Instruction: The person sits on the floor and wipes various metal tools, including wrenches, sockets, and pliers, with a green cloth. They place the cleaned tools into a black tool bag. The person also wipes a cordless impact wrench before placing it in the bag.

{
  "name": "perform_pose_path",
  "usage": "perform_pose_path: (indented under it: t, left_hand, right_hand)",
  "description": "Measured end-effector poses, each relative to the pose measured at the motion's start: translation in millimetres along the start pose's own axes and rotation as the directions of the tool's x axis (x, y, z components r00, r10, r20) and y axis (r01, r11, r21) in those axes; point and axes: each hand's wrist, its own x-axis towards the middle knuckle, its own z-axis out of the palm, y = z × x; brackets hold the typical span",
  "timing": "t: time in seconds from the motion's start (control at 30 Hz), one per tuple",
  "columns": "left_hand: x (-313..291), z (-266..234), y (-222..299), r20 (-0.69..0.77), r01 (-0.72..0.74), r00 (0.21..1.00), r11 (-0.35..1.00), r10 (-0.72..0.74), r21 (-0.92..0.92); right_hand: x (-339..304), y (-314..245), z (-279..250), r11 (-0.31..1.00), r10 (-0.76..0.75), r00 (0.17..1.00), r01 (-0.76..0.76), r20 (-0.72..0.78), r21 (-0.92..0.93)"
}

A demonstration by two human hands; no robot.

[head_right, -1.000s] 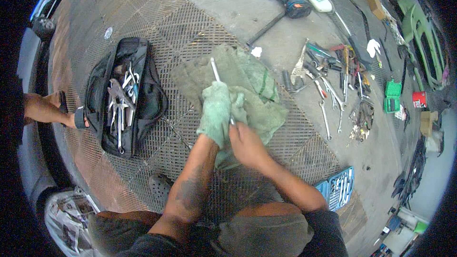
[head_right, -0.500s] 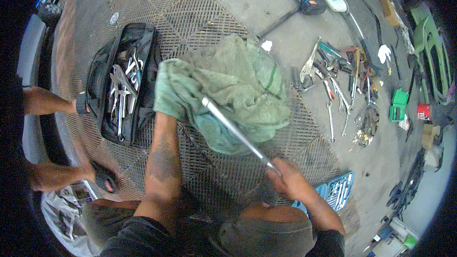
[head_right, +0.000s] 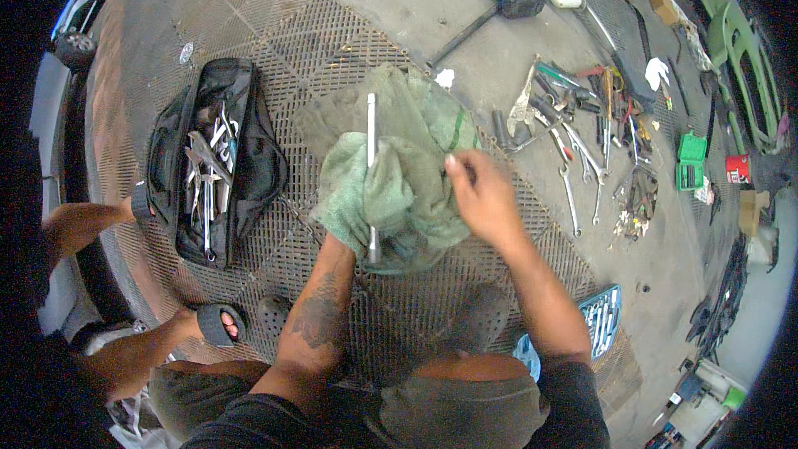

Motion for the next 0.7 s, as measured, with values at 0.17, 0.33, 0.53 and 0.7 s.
perform_pose_path:
  t: [0.17,0.33,0.53,0.7]
  left_hand:
    - [-13,31,-24,0.253,-0.301,0.954,0.532,0.164,0.791]
    - [-18,56,-39,0.160,-0.111,0.986,0.914,0.052,0.390]
    - [-16,41,-54,0.099,0.021,0.994,0.988,-0.036,0.153]
    - [-20,21,-54,0.022,0.059,0.998,0.995,-0.057,-0.083]
  right_hand:
    - [30,41,39,0.980,-0.064,0.997,0.053,0.049,0.192]
    - [67,39,19,0.777,0.387,0.911,-0.237,-0.145,0.584]
    - [51,3,35,0.826,0.251,0.967,-0.190,-0.045,0.530]
    - [64,-40,71,0.864,0.230,0.971,-0.231,0.056,0.447]
